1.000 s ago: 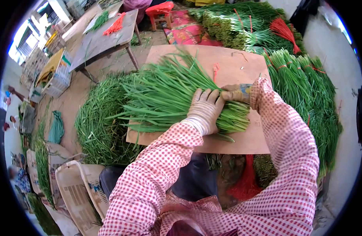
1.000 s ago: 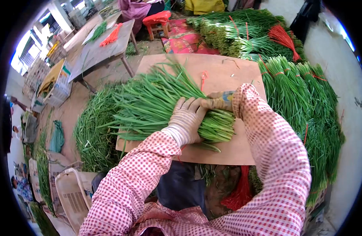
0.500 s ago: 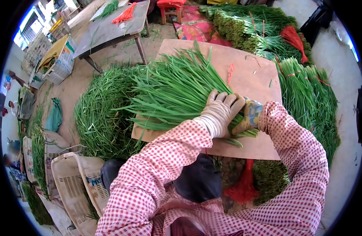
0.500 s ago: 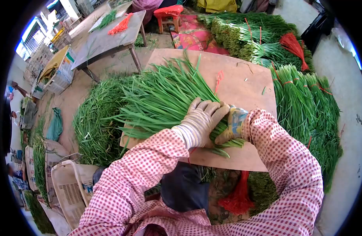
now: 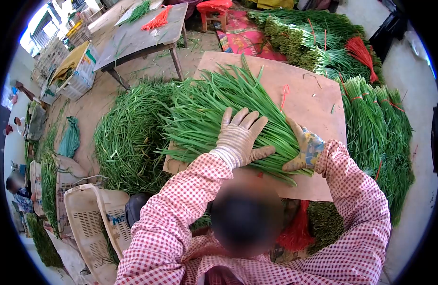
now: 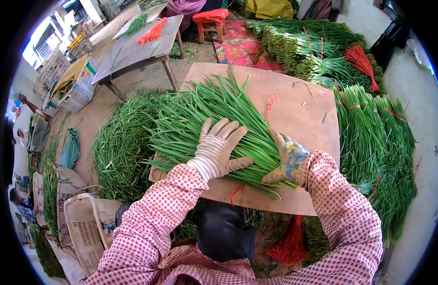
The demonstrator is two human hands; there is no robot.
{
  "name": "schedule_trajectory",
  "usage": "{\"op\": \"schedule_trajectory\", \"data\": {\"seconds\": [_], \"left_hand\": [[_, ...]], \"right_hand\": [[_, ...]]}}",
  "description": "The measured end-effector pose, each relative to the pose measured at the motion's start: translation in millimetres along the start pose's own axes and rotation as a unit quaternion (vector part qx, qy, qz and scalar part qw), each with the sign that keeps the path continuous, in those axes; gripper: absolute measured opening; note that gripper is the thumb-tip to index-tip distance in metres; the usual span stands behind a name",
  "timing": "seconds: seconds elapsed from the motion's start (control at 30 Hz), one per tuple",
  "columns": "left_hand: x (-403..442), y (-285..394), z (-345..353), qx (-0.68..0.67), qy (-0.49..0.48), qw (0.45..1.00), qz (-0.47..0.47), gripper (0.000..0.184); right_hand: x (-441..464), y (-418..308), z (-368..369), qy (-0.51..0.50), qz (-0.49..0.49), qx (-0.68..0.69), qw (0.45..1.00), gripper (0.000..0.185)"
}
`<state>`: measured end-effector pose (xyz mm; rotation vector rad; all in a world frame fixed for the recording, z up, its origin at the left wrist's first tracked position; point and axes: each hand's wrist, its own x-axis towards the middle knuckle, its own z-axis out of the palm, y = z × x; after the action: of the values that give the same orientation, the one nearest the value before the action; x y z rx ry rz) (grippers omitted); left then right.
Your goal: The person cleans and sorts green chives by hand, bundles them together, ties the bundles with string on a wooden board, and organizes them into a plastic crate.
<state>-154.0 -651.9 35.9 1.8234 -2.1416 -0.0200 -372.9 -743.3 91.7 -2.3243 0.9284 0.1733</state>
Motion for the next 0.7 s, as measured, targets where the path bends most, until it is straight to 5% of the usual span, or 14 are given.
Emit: {"op": "schedule_trajectory", "data": {"seconds": [0.13, 0.3, 0.43, 0.53, 0.7], "left_hand": [[-0.7, -4.7, 0.1, -0.019, -0.016, 1.000, 0.003, 0.088], [-4.2, -47.2, -4.5, -0.161, 0.187, 0.967, 0.063, 0.019], [2.8, -68.6, -1.4, -0.188, 0.228, 0.955, 0.000, 0.013], [19.5, -80.4, -5.2, -0.205, 0.135, 0.962, -0.116, 0.033], [51.3, -91.7, -12.1, -0.051, -0.055, 0.996, -0.049, 0.029]], "right_hand": [[-3.9, -4.9, -1.6, -0.002, 0.009, -0.011, 1.000, 0.120], [-3.0, -3.3, -2.3, -0.028, 0.019, -0.034, 0.999, 0.113], [-4.2, -4.2, -3.4, -0.017, 0.012, -0.018, 1.000, 0.113], [-4.9, -2.9, -3.3, -0.005, 0.001, -0.020, 1.000, 0.114], [-5.3, -6.6, -5.3, -0.014, 0.017, -0.020, 1.000, 0.113]]}}
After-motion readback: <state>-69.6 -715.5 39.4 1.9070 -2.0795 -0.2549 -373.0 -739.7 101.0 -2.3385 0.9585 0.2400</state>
